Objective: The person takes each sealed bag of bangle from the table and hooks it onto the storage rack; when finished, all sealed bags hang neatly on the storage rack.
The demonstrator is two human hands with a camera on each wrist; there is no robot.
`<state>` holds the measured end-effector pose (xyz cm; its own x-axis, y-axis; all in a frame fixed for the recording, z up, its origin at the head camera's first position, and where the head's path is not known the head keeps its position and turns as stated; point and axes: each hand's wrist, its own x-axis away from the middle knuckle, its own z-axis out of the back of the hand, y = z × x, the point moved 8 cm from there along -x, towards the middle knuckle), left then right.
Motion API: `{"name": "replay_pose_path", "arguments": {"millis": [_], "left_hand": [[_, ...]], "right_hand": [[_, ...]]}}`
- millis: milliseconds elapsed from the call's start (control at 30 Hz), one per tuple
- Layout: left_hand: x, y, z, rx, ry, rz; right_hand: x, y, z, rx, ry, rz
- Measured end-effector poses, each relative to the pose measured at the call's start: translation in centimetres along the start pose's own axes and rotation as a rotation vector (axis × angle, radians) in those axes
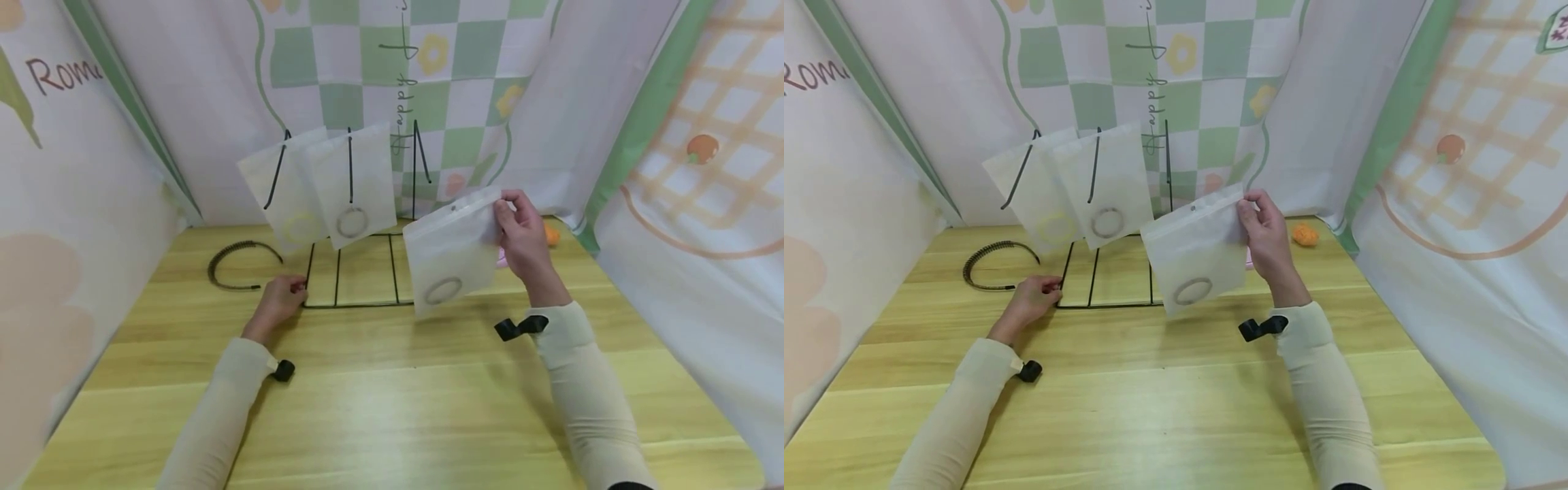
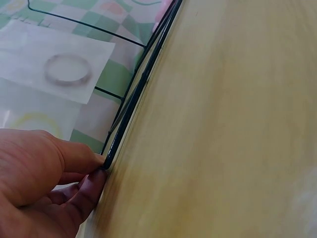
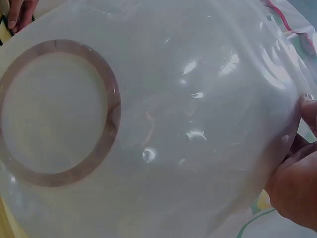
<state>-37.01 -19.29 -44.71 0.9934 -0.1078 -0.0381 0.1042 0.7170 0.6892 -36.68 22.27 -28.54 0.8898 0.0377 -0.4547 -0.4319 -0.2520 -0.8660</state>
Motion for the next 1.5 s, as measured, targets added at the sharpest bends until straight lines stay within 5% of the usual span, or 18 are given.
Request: {"name": "replay_pose_path", "arguments": {"millis": [533,1167,1500], "left_hand": [[-0.1,-0.2,-0.4,-0.007,-0.004,0.005],[0.0,-0.2,-0.3,-0.004,-0.015,0.01],[0.0,-0.1,-0.2,0.0,-0.019,0.024]], "right_hand": [[-2.0,-1.2,-3.4,0.004,0.028,0.025],[-3.3,1.8,-2.8,0.054,0.147,-0.111],[-5.4,2.7,-2.5,0.083,0.211,-0.114]]}}
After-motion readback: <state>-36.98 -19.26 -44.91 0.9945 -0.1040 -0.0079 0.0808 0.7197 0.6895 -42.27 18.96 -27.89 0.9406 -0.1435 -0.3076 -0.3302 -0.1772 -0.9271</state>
